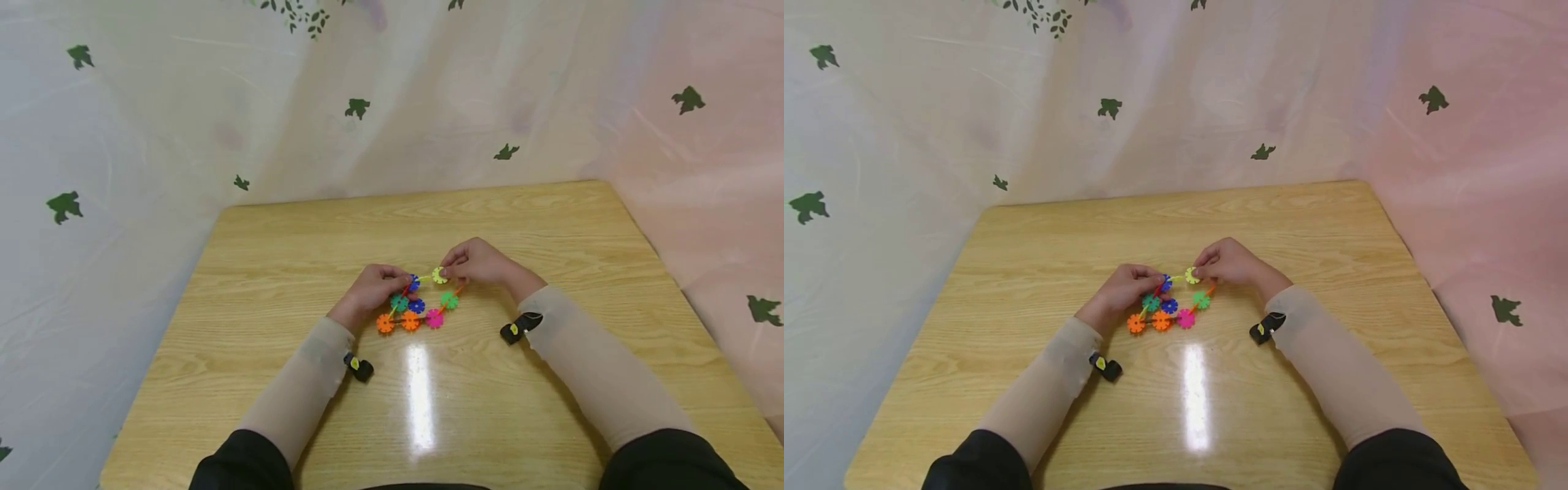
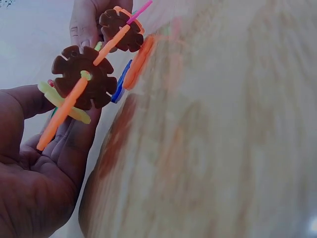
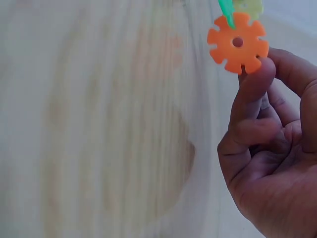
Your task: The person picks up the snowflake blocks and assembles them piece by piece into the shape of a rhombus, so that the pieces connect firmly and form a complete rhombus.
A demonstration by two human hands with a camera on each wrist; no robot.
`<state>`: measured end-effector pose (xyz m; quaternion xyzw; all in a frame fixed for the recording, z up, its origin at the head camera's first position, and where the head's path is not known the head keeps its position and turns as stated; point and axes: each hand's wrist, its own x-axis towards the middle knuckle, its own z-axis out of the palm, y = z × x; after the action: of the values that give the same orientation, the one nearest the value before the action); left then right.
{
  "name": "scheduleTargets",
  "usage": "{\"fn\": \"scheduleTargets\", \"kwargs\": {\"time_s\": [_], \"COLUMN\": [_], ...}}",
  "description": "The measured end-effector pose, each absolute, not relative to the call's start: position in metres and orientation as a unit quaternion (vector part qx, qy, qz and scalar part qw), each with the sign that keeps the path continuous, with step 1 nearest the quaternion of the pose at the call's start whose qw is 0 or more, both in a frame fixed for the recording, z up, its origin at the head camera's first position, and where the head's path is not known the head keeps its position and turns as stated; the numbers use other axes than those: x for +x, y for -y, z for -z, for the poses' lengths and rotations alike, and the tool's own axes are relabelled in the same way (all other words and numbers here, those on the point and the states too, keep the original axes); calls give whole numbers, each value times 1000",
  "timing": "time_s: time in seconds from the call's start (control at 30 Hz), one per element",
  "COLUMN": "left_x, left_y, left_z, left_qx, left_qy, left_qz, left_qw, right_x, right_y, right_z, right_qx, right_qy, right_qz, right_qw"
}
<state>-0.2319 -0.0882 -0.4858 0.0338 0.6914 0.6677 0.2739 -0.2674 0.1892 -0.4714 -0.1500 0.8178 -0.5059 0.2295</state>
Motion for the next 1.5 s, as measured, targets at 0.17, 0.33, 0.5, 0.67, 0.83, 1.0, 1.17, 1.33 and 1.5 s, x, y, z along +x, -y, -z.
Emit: {"fn": "scheduleTargets", "kwargs": {"time_s": [0.17,0.33,0.5,0.67,0.83,1.0,1.17,1.33,1.5], "left_x": [-231,-231,-231,-229,-228,-228,-227,-227,-228], "left_y": [88,87,87,86,84,83,88,99,106], "left_z": [485,486,486,486,487,489,490,489,486], "left_qx": [43,45,41,34,31,28,25,34,61], "left_qy": [-695,-693,-683,-678,-687,-681,-673,-681,-701], "left_qz": [-666,-667,-678,-684,-682,-691,-695,-679,-652], "left_qw": [269,268,269,267,247,240,252,272,281], "right_x": [-263,-263,-262,-260,-258,-255,-256,-262,-270], "right_y": [-187,-185,-181,-178,-173,-170,-169,-176,-178], "right_z": [473,478,479,478,479,479,477,471,468], "right_qx": [-150,-144,-138,-128,-108,-93,-111,-174,-215], "right_qy": [-817,-813,-808,-804,-787,-777,-788,-790,-778], "right_qz": [511,521,531,543,570,583,562,522,502], "right_qw": [222,217,213,206,212,216,223,271,309]}}
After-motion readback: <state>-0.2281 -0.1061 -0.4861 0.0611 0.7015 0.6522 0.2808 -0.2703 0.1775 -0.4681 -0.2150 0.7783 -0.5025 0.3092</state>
